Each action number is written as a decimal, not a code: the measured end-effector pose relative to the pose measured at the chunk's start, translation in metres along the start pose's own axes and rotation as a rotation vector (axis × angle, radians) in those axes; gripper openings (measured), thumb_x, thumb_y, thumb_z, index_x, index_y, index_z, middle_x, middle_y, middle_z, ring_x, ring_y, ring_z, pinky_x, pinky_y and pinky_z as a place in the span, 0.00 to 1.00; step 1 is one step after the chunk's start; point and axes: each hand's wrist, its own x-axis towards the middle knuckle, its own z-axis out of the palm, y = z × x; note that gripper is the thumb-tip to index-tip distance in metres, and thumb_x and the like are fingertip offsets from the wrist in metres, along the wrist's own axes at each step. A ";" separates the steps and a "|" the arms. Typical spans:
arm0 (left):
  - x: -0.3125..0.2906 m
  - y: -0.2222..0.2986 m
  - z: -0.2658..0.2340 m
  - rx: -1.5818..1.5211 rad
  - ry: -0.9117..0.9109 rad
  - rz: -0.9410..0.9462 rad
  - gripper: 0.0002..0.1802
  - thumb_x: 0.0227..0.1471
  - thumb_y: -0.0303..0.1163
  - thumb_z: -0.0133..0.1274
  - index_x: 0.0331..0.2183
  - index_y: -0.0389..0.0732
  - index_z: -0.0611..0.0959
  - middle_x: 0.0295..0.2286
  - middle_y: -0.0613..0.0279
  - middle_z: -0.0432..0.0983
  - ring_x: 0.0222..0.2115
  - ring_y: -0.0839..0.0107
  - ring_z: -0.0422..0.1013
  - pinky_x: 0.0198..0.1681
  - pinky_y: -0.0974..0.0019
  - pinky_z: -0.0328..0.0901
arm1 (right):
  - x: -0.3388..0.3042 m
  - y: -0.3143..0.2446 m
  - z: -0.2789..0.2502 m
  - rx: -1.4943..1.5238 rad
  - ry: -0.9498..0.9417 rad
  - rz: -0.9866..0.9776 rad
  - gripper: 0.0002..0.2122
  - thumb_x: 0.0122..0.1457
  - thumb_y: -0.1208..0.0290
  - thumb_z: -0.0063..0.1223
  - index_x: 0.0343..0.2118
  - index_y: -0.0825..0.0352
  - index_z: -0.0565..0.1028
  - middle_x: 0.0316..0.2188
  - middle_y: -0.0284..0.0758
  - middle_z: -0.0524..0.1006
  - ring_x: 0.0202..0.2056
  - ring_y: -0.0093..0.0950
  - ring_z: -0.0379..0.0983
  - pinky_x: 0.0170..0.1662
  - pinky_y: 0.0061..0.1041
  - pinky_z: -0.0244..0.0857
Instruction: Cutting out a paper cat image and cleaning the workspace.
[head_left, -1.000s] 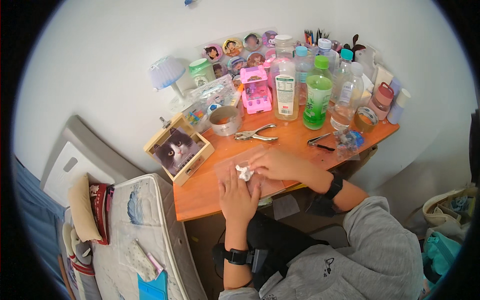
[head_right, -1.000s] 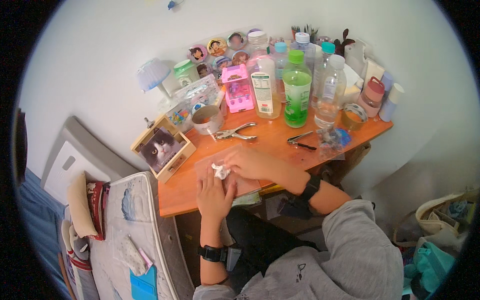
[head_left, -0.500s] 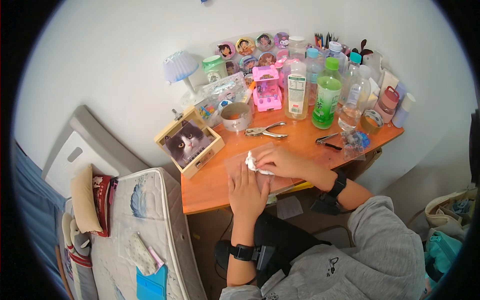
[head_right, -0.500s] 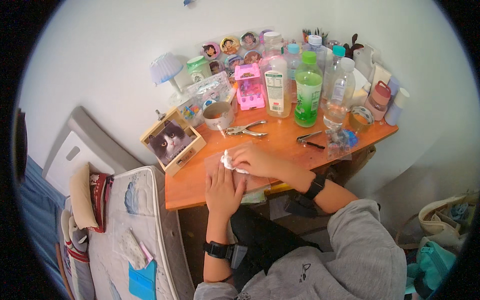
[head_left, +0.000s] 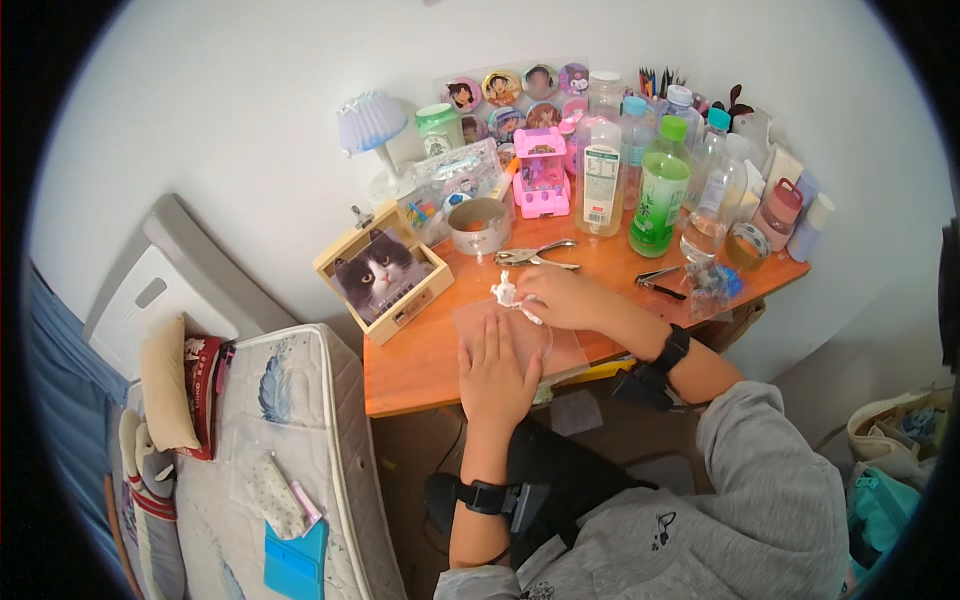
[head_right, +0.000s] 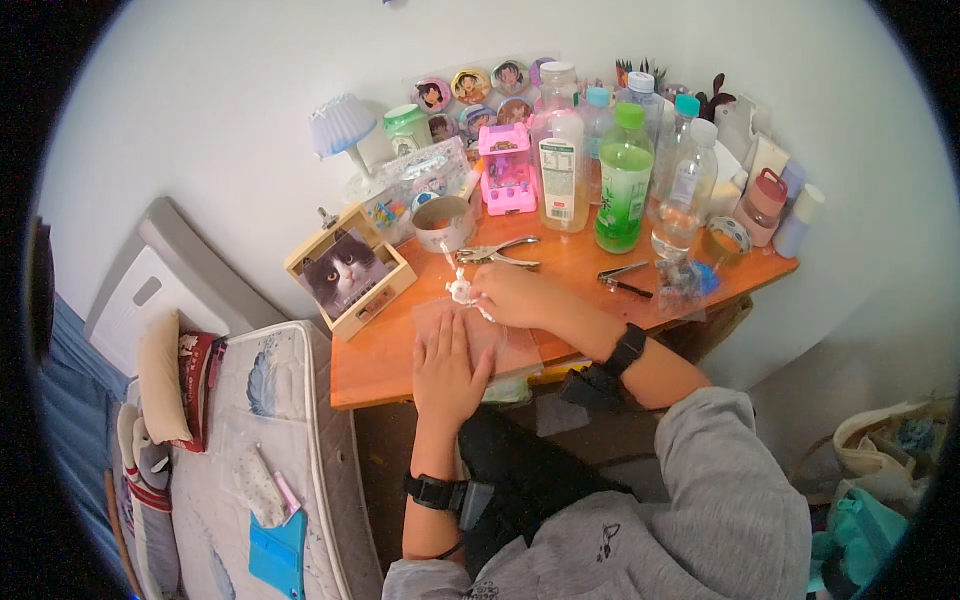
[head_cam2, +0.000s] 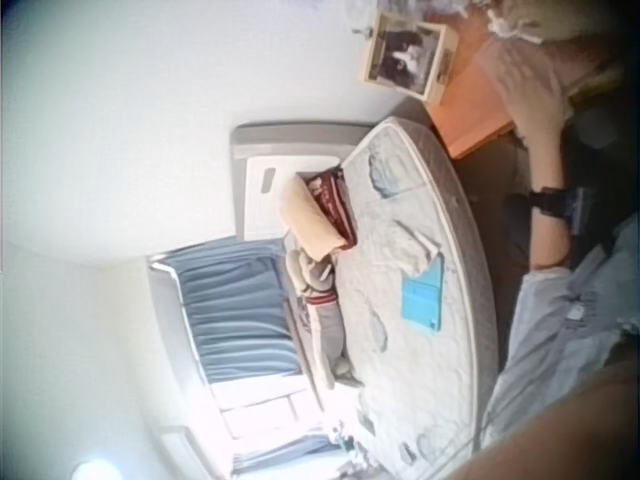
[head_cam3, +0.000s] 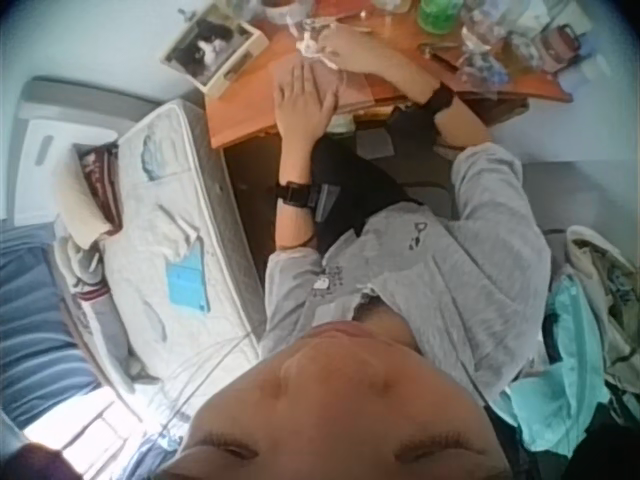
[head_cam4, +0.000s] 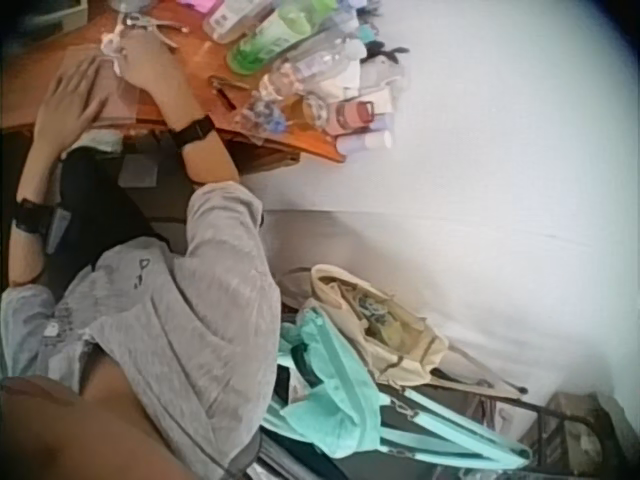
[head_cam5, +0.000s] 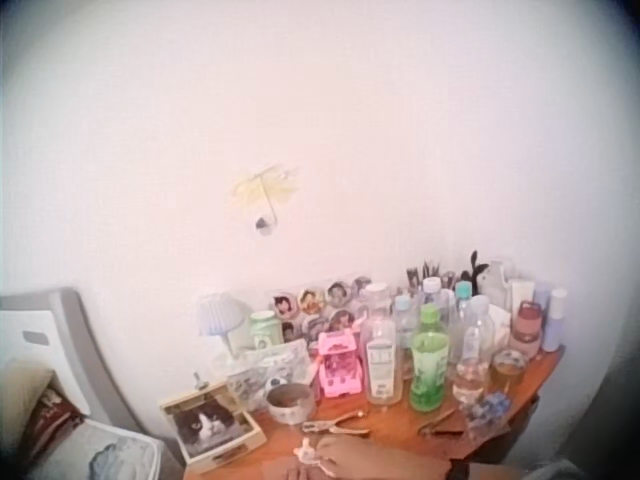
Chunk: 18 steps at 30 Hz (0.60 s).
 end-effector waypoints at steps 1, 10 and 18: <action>0.000 0.000 0.000 -0.003 -0.001 -0.001 0.35 0.48 0.49 0.41 0.50 0.32 0.63 0.52 0.49 0.55 0.54 0.59 0.52 0.55 0.53 0.44 | -0.002 0.000 -0.001 -0.001 -0.003 0.001 0.07 0.48 0.74 0.49 0.31 0.67 0.73 0.32 0.38 0.72 0.38 0.36 0.67 0.42 0.31 0.60; 0.000 0.002 0.001 -0.002 -0.007 -0.014 0.36 0.47 0.50 0.42 0.52 0.34 0.61 0.53 0.52 0.54 0.54 0.60 0.51 0.56 0.53 0.44 | -0.003 -0.001 -0.009 0.052 0.037 -0.013 0.04 0.48 0.75 0.50 0.27 0.66 0.72 0.29 0.37 0.71 0.36 0.34 0.65 0.39 0.31 0.60; 0.001 -0.003 0.002 -0.019 0.024 -0.018 0.35 0.48 0.51 0.40 0.49 0.33 0.65 0.51 0.50 0.59 0.52 0.58 0.56 0.55 0.53 0.46 | -0.019 -0.024 -0.004 0.121 -0.132 -0.028 0.03 0.48 0.75 0.48 0.26 0.67 0.72 0.28 0.38 0.71 0.35 0.35 0.67 0.38 0.30 0.61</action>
